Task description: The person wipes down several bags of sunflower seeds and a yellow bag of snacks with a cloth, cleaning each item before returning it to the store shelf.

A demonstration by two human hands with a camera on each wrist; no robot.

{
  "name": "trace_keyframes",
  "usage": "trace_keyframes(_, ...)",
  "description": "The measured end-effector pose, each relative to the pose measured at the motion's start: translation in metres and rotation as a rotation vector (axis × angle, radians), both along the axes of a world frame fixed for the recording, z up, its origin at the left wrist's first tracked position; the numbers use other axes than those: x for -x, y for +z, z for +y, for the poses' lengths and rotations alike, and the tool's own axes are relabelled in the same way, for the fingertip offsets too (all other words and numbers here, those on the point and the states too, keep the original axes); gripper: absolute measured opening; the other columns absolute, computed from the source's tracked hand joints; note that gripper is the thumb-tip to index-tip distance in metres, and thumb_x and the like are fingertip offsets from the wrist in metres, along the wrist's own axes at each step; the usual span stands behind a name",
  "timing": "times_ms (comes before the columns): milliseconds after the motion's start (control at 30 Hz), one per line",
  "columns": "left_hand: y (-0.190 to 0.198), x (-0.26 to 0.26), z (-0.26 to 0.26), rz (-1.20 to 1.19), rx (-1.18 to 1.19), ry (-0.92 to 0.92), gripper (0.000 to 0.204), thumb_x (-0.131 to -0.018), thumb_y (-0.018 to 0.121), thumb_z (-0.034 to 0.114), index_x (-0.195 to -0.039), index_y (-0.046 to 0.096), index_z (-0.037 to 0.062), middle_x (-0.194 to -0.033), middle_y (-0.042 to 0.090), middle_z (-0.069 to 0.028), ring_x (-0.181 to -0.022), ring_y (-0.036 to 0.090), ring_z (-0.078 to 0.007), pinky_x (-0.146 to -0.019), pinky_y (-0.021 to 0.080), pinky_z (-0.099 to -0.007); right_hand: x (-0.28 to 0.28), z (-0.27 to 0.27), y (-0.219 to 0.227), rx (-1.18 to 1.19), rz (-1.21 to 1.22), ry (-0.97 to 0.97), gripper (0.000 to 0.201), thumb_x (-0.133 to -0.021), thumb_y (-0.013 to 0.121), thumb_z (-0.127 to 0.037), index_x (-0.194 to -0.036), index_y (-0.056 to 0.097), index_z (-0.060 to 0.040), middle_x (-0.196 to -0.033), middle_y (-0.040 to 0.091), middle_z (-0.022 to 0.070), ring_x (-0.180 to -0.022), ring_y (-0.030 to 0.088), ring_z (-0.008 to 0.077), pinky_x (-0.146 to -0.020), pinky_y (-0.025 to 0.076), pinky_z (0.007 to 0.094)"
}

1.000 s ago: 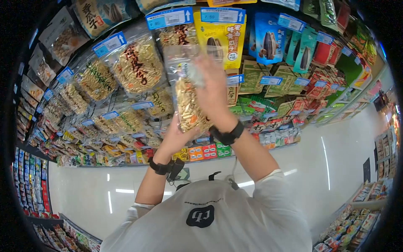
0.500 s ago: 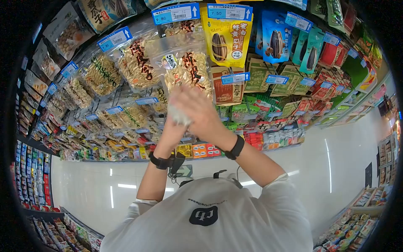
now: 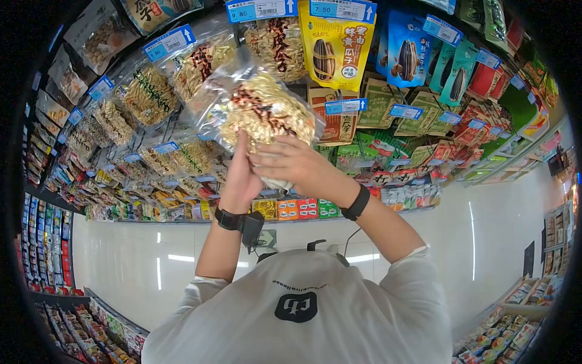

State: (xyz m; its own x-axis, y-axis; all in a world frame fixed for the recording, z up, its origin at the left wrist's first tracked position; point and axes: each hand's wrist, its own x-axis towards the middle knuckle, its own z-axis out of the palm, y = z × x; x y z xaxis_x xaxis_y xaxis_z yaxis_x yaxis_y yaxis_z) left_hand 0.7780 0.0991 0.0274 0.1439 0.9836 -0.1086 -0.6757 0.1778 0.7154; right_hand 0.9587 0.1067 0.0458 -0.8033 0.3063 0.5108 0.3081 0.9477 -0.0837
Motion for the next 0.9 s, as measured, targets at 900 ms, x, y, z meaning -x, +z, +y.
trace_keyframes(900,0.005,0.002,-0.001,-0.23,-0.024,0.08,0.039,-0.103,0.046,0.025,-0.135,0.046,0.0022,-0.133,0.056,-0.0124,-0.121,0.055,-0.0266,-0.105,0.045,-0.0429,0.008,0.01,0.004,0.639,1.408,-0.444,0.031,-0.083,0.07,-0.001,-0.111,0.058,0.0,-0.108,0.062,0.0081,-0.098,0.059,0.0143,-0.086,0.048,0.0287)
